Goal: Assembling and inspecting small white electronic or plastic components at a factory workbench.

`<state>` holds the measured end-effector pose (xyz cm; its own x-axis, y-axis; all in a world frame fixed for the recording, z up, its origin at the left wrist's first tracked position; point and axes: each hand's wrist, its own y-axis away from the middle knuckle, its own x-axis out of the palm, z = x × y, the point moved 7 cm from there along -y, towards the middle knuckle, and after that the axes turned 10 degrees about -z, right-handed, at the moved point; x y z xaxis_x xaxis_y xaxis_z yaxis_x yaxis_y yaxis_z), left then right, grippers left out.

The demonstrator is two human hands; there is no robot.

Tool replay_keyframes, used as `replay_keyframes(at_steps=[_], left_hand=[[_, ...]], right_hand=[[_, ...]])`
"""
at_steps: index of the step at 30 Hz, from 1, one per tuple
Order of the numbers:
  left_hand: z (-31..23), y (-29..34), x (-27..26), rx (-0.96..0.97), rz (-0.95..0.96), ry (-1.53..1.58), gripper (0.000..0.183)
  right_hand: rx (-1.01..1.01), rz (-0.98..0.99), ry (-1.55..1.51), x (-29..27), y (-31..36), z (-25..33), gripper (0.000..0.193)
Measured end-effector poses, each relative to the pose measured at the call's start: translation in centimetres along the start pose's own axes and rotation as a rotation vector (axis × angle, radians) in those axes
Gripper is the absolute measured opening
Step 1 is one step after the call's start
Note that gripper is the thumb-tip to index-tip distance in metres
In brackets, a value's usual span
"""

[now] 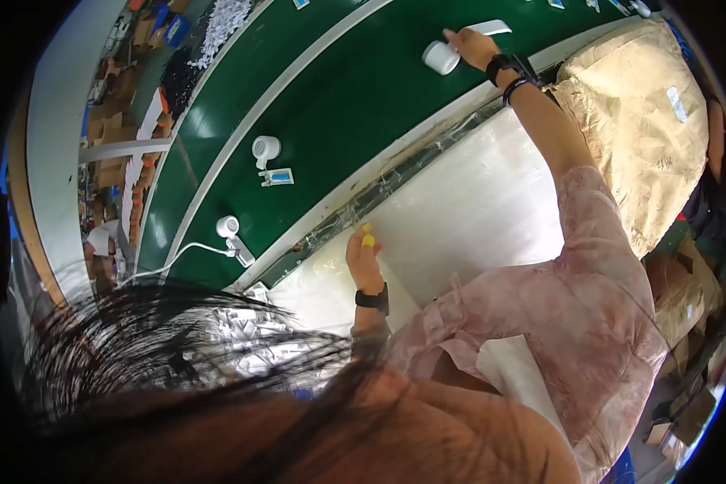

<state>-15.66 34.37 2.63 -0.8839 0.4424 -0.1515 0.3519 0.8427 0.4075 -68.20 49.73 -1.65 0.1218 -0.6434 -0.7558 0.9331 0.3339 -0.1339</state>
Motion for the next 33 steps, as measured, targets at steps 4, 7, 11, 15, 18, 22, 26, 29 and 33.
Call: replay_keyframes(at_steps=[4,7,11,15,18,22,26,29,33], left_hand=[[-0.5,1.0,1.5,0.055,0.072,-0.031,0.023],[-1.6,1.6,2.6,0.087,0.186,-0.028,0.025],[-3.6,2.7,2.3,0.283,0.180,-0.130,0.039],[-7.3,5.4,2.4,0.764,0.043,-0.392,0.056],[-6.8,5.8,2.8,0.812,0.105,-0.422,0.058],[-3.6,5.4,1.8,0.738,0.102,-0.490,0.061],[-0.4,5.8,1.5,0.548,0.148,-0.628,0.057],[0.6,7.8,2.2,0.395,0.223,-0.487,0.052],[2.5,11.0,4.2,0.343,0.545,-0.298,0.033]], right_hand=[[-0.059,0.083,-0.470,0.8,7.2,6.8,0.030],[0.076,0.196,-0.853,2.3,12.5,9.1,0.018],[0.124,0.445,-1.124,1.6,20.7,14.8,0.019],[0.059,0.659,-1.173,-3.2,27.8,20.0,0.016],[0.032,0.737,-1.077,-4.3,30.7,21.1,0.015],[-0.075,0.440,-0.823,-5.2,31.1,18.3,0.014],[0.060,0.522,-0.754,-4.0,34.5,15.2,0.016],[-0.213,0.504,-0.618,-3.5,37.0,16.1,0.022],[-0.565,0.312,-0.306,-2.8,38.6,17.4,0.021]])
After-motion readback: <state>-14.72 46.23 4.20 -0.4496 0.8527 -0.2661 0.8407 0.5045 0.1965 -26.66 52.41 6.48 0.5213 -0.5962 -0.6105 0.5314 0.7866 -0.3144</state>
